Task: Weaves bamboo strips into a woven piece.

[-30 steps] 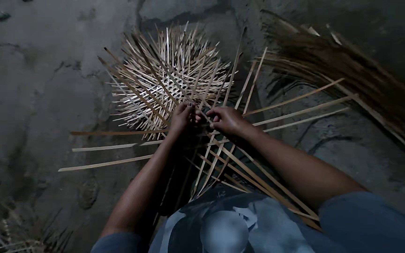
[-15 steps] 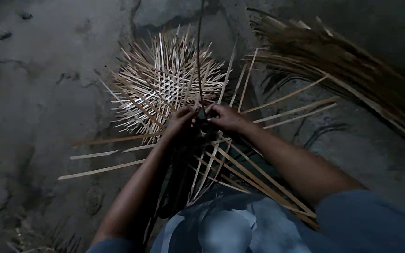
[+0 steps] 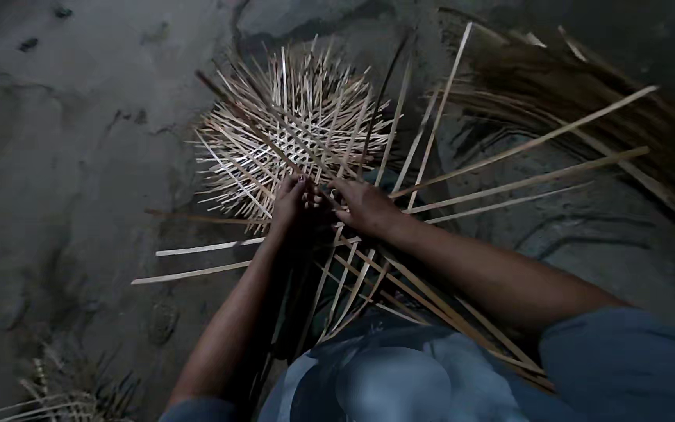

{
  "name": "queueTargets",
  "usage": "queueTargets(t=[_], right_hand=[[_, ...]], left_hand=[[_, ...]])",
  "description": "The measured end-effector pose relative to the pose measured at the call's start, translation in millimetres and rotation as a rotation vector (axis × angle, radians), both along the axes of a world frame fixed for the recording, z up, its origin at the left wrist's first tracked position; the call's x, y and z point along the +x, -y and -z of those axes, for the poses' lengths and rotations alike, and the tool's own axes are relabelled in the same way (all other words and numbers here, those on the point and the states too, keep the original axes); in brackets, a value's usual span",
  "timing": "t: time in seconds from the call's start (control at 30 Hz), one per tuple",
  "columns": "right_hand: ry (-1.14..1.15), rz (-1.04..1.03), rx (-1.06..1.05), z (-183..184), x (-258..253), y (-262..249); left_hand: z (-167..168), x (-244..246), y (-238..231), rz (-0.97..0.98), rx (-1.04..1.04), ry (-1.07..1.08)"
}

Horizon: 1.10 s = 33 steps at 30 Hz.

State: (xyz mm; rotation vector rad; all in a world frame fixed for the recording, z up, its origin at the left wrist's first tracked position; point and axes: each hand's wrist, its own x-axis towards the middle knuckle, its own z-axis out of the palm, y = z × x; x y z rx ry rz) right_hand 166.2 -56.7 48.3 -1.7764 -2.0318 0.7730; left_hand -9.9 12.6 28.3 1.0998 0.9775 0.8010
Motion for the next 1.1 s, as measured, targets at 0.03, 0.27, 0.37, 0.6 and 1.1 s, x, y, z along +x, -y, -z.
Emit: queueTargets(t=[0.03, 0.27, 0.37, 0.6, 1.1], right_hand=[[-0.007, 0.002, -0.033, 0, 1, -2], [-0.131, 0.020, -0.130, 6, 11, -8], [-0.137, -0.017, -0.113, 14, 16, -11], [-0.429, -0.122, -0.171, 16, 47, -13], [-0.300, 0.159, -0.085, 12, 18, -9]], left_hand=[[-1, 1, 0, -0.018, -0.020, 0.012], [3, 10, 1, -0.080, -0.010, -0.130], [3, 12, 2, -0.047, 0.096, -0.277], [-21, 25, -4, 0.378, 0.168, -0.750], [1, -3, 14, 0.240, 0.378, -0.147]])
